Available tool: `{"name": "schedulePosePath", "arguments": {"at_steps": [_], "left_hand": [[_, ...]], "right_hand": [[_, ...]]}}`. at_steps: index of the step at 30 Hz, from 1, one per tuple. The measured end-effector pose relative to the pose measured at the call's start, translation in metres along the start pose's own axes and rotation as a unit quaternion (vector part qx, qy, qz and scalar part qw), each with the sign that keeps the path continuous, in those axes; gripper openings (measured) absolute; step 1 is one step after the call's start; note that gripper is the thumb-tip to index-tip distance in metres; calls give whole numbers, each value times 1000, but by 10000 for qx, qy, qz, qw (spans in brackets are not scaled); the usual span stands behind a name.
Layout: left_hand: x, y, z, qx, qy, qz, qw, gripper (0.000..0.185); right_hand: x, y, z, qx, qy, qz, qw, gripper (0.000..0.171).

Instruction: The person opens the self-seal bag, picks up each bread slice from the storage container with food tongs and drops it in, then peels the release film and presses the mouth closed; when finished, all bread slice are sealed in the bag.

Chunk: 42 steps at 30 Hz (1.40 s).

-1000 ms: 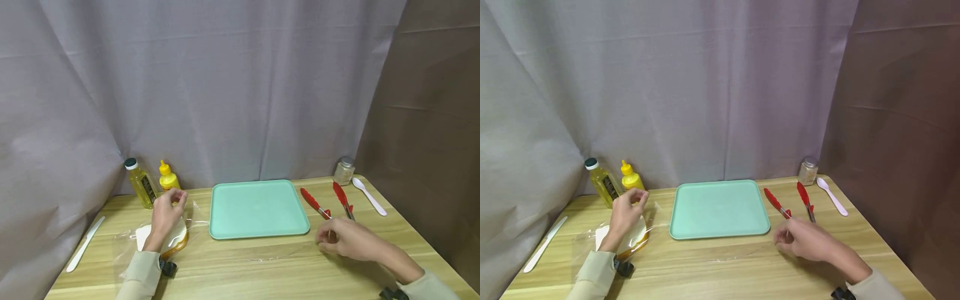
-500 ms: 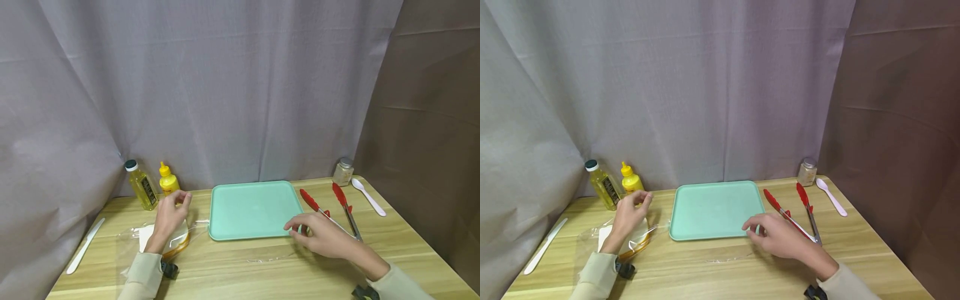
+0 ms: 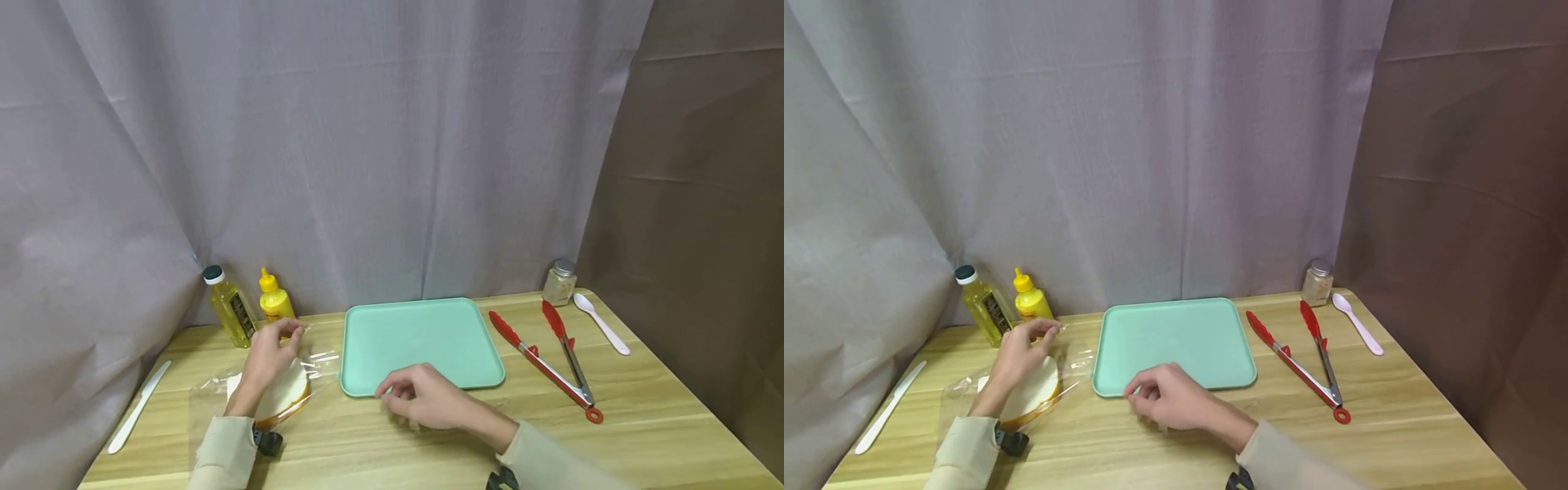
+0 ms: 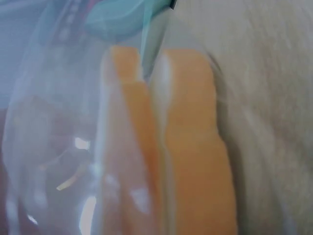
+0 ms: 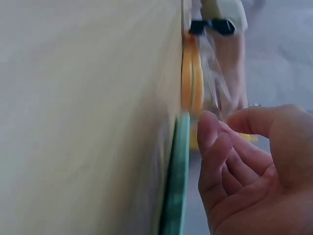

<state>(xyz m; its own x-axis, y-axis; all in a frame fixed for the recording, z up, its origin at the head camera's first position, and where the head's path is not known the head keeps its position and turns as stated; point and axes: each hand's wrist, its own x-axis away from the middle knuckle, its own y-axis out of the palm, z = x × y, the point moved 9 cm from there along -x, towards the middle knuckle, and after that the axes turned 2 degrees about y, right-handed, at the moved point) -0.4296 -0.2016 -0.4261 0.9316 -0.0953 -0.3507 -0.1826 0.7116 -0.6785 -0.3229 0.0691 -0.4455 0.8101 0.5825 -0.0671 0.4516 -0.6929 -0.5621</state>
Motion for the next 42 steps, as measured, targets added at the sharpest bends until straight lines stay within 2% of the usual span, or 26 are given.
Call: {"name": "schedulePosePath", "arguments": {"at_steps": [5,10,13,16,20,25,31,37,40,42], "left_hand": [[0,3,-4,-14,8,-209,9998,24],[2,8,-7,173,-3,-535,9984,27],[2,10,-8,240,-29,-690,9973,28],[2,9,-8,208,-43,-667,9975,27],[1,6,-8,94,5,-516,9986,24],[0,5,-8,-15,54,-401,9992,21],[0,0,-7,-150,-47,-233,9996,17],[-1,-6,-5,-136,21,-32,9999,15],[-2,-13,-6,-88,-21,188,9998,15],[-2,-20,-7,-30,-79,404,9991,15]], "right_hand": [[-28,40,-9,-552,97,-262,9981,23],[-43,69,-17,-1098,379,-421,9923,28],[-49,83,-19,-1387,681,-333,9874,32],[-54,91,-18,-1637,1060,-57,9808,40],[-62,94,-14,-1990,1480,325,9682,51],[-70,93,-14,-2372,1465,658,9581,58],[-76,95,-16,-2624,1293,900,9520,43],[-78,91,-12,-2696,1287,1140,9475,27],[-77,85,-10,-2741,1206,1224,9462,26],[-74,79,-10,-2674,1085,1267,9490,26]]}}
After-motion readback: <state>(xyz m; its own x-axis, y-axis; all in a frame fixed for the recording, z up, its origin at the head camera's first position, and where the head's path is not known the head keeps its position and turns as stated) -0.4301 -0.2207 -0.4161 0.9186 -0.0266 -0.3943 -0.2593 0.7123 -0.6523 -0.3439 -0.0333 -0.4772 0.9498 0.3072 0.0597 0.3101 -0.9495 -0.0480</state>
